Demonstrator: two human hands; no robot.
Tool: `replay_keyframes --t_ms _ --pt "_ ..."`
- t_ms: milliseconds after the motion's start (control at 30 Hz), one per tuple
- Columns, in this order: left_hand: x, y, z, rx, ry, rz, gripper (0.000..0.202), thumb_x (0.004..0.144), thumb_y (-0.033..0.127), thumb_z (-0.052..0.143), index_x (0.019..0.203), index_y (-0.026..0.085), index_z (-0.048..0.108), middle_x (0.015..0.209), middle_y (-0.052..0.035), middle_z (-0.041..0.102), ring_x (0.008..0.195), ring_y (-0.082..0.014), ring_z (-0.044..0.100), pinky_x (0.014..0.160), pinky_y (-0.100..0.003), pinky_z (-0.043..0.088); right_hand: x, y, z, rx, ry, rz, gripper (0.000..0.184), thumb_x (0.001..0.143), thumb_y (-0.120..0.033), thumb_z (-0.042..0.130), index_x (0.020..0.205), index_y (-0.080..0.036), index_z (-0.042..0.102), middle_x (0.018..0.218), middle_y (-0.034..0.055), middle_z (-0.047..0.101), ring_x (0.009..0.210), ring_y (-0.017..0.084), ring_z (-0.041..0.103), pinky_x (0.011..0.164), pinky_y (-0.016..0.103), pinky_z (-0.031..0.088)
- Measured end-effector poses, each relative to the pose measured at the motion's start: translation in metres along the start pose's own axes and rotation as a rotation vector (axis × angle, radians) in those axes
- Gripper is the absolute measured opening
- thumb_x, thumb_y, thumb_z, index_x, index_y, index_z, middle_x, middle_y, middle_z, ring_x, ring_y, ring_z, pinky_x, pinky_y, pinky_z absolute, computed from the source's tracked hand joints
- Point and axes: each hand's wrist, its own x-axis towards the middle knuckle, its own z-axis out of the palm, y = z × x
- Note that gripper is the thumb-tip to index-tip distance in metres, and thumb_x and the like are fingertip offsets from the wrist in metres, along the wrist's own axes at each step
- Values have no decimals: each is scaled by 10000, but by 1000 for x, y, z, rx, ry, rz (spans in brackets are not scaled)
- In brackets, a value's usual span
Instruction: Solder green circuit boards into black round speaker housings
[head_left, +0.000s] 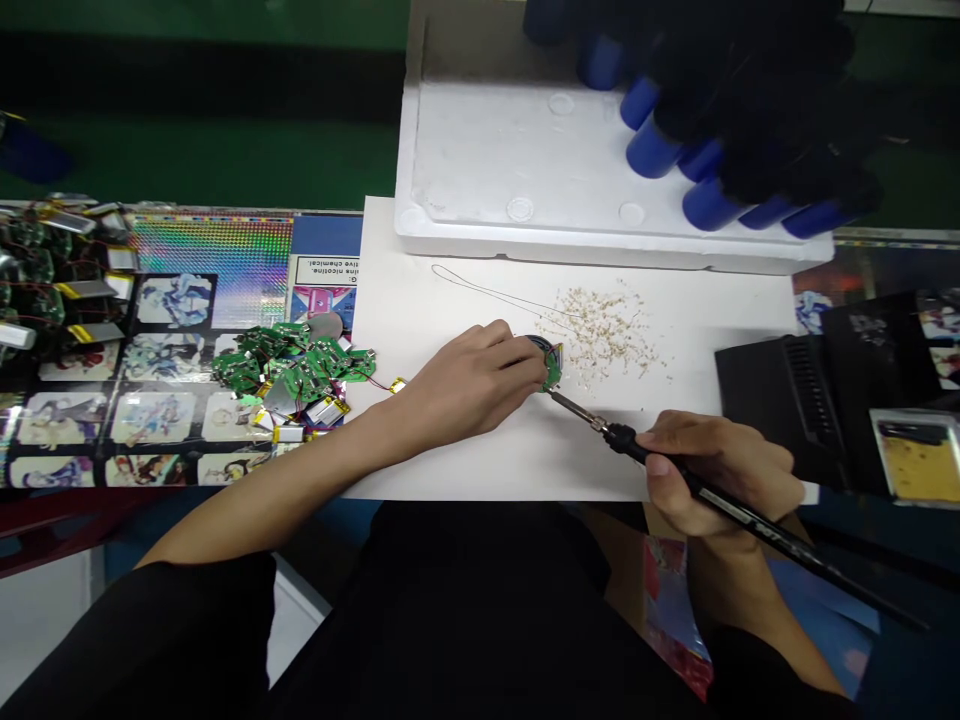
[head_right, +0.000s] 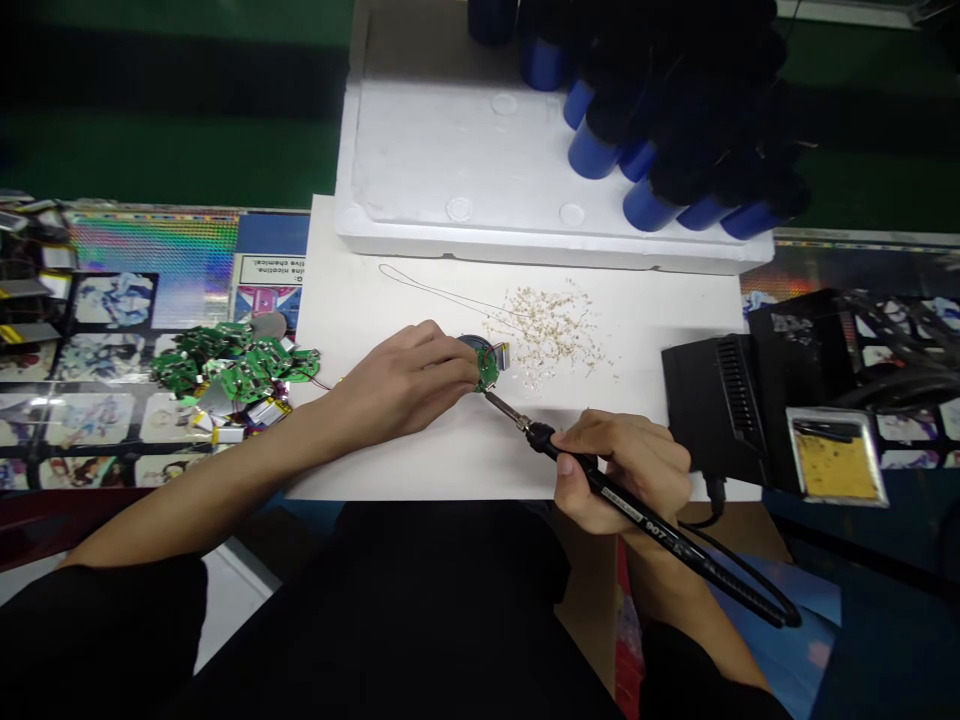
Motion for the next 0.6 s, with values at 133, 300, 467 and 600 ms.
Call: replay_keyframes --t_ms 133,300,467,600 --pt "0 0 0 1 14 14 244 1140 242 468 1089 159 692 1142 -102 758 951 -221 591 881 -377 500 2 -1 -1 -15 -10 9 81 820 -156 729 808 -235 723 628 -8 744 443 180 689 397 270 571" --pt "0 -1 0 7 12 13 245 1141 248 471 1082 168 695 1139 -102 758 971 -223 608 876 -375 505 3 -3 -4 -56 -21 50 81 826 -170 732 829 -249 745 617 -12 743 461 194 704 396 280 572" --pt "0 0 -1 20 8 19 237 1141 245 471 1099 173 693 1151 -99 753 971 -223 601 873 -372 506 5 -2 -4 -65 -32 26 110 826 -145 720 842 -248 753 624 -13 740 461 192 700 395 278 563" --pt "0 -1 -1 19 5 19 225 1139 248 479 1088 185 688 1149 -97 751 972 -222 598 875 -370 502 9 -1 -5 -41 -77 -16 133 813 -128 713 835 -255 750 614 -24 728 446 183 681 378 275 546"
